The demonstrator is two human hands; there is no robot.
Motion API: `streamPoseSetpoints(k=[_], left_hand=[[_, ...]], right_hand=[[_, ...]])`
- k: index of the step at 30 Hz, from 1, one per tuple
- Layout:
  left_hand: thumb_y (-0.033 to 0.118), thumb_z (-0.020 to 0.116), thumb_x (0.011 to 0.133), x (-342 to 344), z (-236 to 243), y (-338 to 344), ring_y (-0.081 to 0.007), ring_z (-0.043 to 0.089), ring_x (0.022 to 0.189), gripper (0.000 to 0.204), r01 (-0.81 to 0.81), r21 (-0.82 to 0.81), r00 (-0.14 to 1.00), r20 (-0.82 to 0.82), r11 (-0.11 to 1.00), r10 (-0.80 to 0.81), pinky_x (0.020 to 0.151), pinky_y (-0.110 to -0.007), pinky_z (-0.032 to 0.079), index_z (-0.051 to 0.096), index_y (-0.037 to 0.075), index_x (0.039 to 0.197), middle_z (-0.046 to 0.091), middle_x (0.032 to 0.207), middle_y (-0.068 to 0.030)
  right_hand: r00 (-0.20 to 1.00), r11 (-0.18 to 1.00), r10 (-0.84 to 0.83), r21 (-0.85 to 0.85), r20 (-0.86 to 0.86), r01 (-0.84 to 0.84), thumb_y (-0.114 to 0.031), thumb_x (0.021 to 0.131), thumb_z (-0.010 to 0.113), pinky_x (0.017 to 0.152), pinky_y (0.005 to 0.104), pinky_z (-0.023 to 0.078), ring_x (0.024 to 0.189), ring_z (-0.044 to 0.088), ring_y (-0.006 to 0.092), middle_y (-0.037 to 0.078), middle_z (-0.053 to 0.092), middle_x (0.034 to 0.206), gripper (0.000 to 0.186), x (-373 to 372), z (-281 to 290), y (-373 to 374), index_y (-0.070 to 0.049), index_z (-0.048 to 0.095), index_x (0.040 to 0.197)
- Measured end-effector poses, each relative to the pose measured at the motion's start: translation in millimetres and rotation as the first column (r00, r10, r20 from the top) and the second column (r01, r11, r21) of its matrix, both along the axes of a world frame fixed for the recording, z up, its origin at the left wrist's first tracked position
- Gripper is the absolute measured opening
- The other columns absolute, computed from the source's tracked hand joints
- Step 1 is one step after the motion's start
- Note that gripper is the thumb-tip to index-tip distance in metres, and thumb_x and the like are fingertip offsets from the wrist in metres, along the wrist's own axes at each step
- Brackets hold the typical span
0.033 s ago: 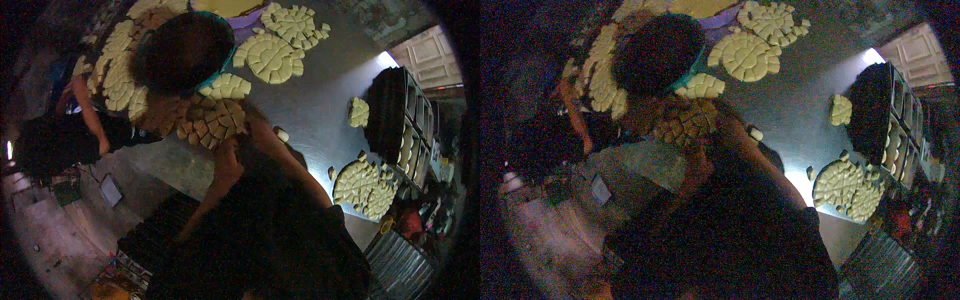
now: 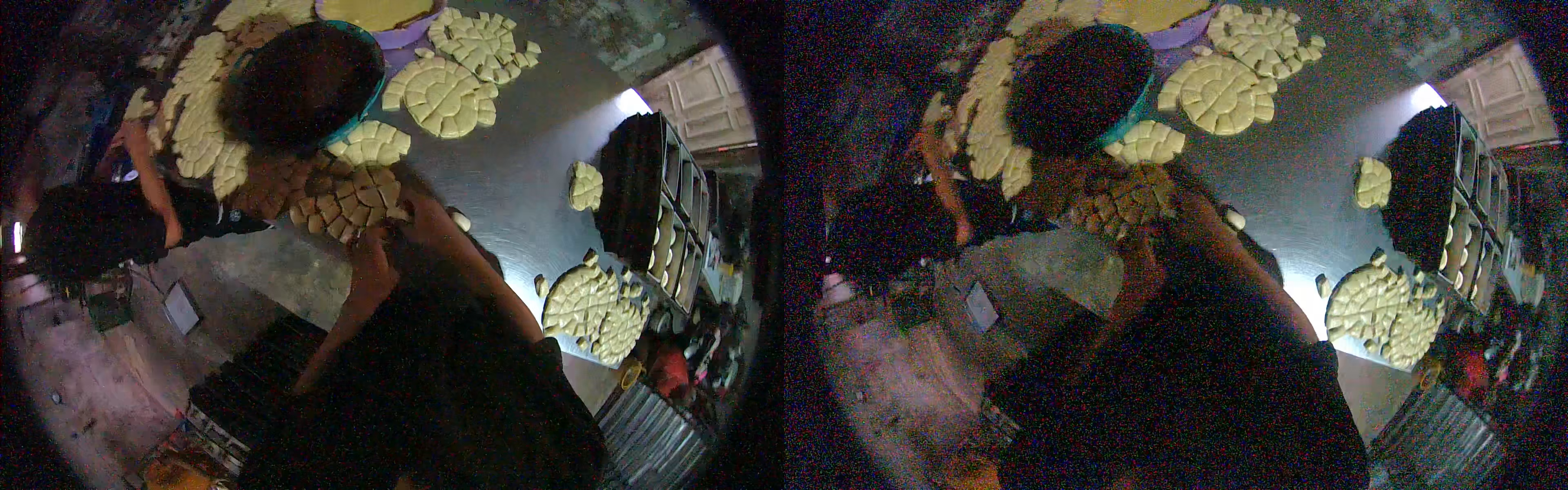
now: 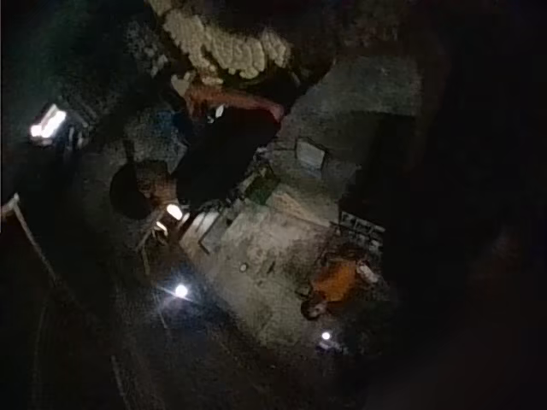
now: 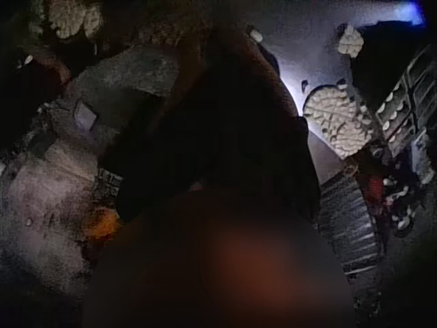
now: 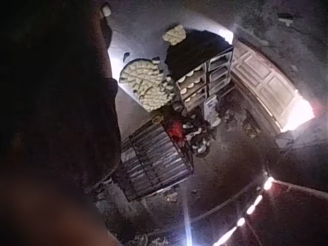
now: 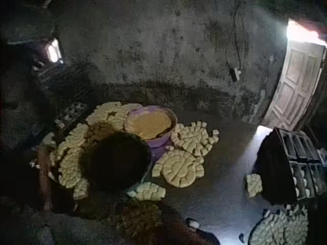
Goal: The person prepares bread by taking small pieces of dough, dipping them in a bowl, shaping them by hand, and placing them into metal baking pans.
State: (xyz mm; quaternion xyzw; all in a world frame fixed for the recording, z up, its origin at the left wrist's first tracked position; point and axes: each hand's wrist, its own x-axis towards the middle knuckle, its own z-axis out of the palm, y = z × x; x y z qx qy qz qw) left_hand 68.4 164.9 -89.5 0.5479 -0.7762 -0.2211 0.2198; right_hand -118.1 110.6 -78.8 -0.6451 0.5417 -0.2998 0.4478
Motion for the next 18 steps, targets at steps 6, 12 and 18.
streamPoseSetpoints(k=[6, 12, 18], left_hand=[[0.034, 0.051, 0.099, -54, 72, 16, -0.0276, 0.058, 0.114, 0.047, -0.015, 0.509, 0.842, -0.457, 0.861, 0.285, 0.097, -0.04, 0.045, 0.056, -0.006, 0.123, 0.061, 0.122, -0.0162], [0.019, 0.057, 0.098, -113, 133, 62, -0.0198, 0.061, 0.108, 0.033, 0.513, 0.523, 0.321, -0.852, 0.68, 0.413, 0.093, -0.032, 0.049, 0.058, -0.003, 0.123, 0.064, 0.117, -0.0115], [0.01, 0.055, 0.099, -162, 172, 79, -0.0172, 0.061, 0.103, 0.021, 0.517, 0.429, 0.33, -0.899, 0.741, 0.29, 0.09, -0.034, 0.052, 0.058, 0.0, 0.116, 0.062, 0.11, -0.0096]], right_hand=[[0.983, 0.965, 0.05, -0.263, 0.175, -0.002, 0.004, 0.075, 0.077, 0.084, 0.0371, 0.048, 0.085, 0.059, 0.0233, 0.013, 0.059, 0.102, 0.034, -61, 149, 69, -0.004, 0.058, 0.102], [0.984, 0.783, 0.026, -0.608, -0.175, -0.129, -0.005, 0.073, 0.079, 0.09, 0.0405, 0.047, 0.102, 0.059, 0.0303, 0.011, 0.058, 0.114, 0.034, -126, 187, 142, -0.01, 0.066, 0.105], [0.584, 0.818, -0.426, 0.018, 0.691, 0.575, -0.002, 0.077, 0.076, 0.095, 0.0375, 0.046, 0.107, 0.06, 0.0294, 0.015, 0.06, 0.116, 0.032, -127, 160, 193, -0.002, 0.066, 0.108]])
